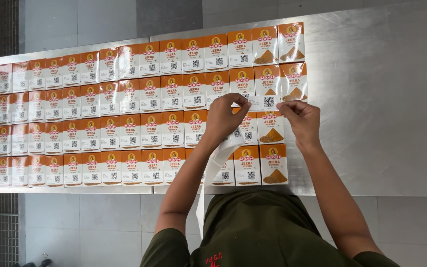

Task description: The person applies labels from a roll onto small orange and white boxes arranged in rows on a metal table. They tear off each label and smooth it onto the box surface. At the end, they move a green plastic crate on the table.

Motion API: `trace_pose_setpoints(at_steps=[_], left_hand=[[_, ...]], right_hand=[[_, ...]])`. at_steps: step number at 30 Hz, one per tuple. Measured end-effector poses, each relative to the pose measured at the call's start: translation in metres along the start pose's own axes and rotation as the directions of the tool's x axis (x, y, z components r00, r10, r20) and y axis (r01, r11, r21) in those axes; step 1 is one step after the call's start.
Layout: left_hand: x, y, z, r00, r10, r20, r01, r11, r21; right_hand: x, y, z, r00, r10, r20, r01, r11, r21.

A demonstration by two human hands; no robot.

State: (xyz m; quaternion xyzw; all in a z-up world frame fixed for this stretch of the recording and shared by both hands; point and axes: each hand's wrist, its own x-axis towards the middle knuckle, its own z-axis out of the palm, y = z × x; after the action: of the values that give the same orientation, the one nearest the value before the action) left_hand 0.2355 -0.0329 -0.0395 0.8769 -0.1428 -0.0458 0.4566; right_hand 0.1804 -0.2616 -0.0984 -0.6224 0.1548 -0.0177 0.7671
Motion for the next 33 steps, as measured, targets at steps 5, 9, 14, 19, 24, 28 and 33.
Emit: trace_pose_setpoints(at_steps=[5,9,14,19,24,28,33], left_hand=[[0.045,-0.033,0.024,0.999,-0.045,-0.022,0.046,0.998,0.035],[0.082,-0.055,0.042,0.996,-0.082,-0.046,0.083,0.996,0.030],[0.123,-0.099,0.075,0.984,-0.170,-0.053,0.172,0.984,0.035],[0.153,-0.115,0.091,0.971,-0.237,-0.015,0.238,0.971,0.037],[0.174,-0.135,0.108,0.973,-0.224,-0.064,0.229,0.968,0.101],[0.181,-0.136,0.109,0.959,-0.282,-0.030,0.284,0.951,0.120],[0.187,-0.144,0.115,0.955,-0.293,-0.035,0.295,0.949,0.110]], right_hand=[[0.042,-0.003,0.007,0.992,-0.116,-0.054,0.102,0.972,-0.211],[0.083,0.002,0.008,0.991,-0.057,-0.118,0.020,0.956,-0.294],[0.132,0.030,0.001,0.982,-0.143,-0.123,0.074,0.892,-0.446],[0.166,0.046,-0.002,0.977,-0.167,-0.130,0.069,0.831,-0.552],[0.188,0.054,0.001,0.979,-0.113,-0.170,-0.012,0.801,-0.599],[0.199,0.065,-0.001,0.972,-0.166,-0.163,0.024,0.769,-0.639],[0.204,0.064,0.002,0.968,-0.201,-0.151,0.048,0.736,-0.675]])
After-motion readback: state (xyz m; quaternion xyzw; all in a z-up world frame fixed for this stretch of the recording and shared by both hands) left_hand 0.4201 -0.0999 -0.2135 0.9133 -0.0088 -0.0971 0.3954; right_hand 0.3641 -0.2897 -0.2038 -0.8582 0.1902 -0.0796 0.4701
